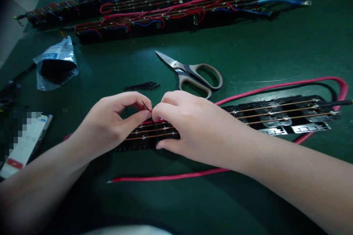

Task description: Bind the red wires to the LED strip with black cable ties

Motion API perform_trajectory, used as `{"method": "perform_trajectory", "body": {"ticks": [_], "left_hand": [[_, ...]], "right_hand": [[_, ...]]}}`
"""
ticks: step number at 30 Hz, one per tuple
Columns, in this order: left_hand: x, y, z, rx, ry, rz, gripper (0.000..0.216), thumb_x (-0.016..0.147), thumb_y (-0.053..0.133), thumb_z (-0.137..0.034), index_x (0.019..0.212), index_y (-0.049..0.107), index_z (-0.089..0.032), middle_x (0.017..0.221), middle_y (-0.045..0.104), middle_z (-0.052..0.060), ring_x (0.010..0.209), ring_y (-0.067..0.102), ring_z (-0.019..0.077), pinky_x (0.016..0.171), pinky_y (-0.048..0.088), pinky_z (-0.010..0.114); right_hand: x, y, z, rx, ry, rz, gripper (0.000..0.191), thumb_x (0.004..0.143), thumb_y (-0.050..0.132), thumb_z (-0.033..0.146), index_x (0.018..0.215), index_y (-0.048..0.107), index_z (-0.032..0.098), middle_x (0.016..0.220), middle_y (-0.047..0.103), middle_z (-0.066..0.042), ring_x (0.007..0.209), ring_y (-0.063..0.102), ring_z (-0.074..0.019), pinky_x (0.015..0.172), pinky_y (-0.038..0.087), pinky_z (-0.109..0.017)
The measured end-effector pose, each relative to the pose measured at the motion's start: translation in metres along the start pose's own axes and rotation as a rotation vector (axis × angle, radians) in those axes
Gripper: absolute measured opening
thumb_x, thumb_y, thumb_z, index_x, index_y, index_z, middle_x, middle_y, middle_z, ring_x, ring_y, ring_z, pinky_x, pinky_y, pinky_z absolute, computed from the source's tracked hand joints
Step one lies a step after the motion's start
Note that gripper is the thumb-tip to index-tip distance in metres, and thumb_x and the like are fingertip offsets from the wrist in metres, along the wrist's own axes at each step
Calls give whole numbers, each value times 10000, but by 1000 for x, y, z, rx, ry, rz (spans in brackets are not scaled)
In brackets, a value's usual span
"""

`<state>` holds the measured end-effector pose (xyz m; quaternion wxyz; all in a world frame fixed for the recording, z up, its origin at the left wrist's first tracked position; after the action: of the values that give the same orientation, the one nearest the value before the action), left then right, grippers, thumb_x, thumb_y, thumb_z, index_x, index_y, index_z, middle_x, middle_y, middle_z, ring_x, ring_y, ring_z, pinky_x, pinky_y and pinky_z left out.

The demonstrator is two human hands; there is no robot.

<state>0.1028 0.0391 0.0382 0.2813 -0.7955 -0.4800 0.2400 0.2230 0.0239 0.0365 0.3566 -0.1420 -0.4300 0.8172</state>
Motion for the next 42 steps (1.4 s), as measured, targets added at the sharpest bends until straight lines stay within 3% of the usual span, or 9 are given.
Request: {"method": "perform_trajectory", "body": {"ticks": [6, 20, 30, 42], "left_hand": [[1, 5, 6, -72, -32, 23, 93, 877, 561, -159, 851, 647, -182, 823, 687, -7, 754, 625, 134, 674, 503, 244], [1, 5, 6, -105, 7, 5, 85, 913, 561, -199, 878, 637, -188, 802, 651, -16, 736, 599, 123, 663, 482, 231], [1, 7, 11, -220, -87, 58, 129, 895, 574, -257, 838, 656, -176, 790, 656, 4, 746, 592, 146, 669, 487, 255], [2, 7, 8, -165, -1, 66, 117, 915, 505, -153, 844, 587, -194, 799, 622, -24, 757, 573, 129, 679, 461, 239]], "right_hand": [[1, 0, -3, 10, 45, 16, 428, 706, 839, 317, 1084, 657, 234, 1058, 686, -59, 952, 653, -256, 731, 522, -367], [-1, 0, -5, 27, -12, -11, 347, 764, 786, 325, 1087, 673, 267, 1016, 676, -63, 841, 645, -224, 648, 513, -334], [3, 0, -4, 19, 23, 26, 350, 744, 810, 316, 1066, 691, 249, 1010, 682, -65, 851, 660, -230, 663, 539, -342], [3, 0, -4, 21, 15, 33, 317, 755, 798, 332, 1043, 685, 261, 1008, 683, -63, 851, 658, -230, 672, 546, -343]]}}
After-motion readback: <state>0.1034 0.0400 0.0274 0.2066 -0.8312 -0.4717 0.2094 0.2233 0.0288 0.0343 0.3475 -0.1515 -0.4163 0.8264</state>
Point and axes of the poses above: each hand's wrist, its own x-axis towards the middle knuckle, its own y-axis out of the palm, z = x × y, the point moved 8 cm from there along x, towards the middle knuckle
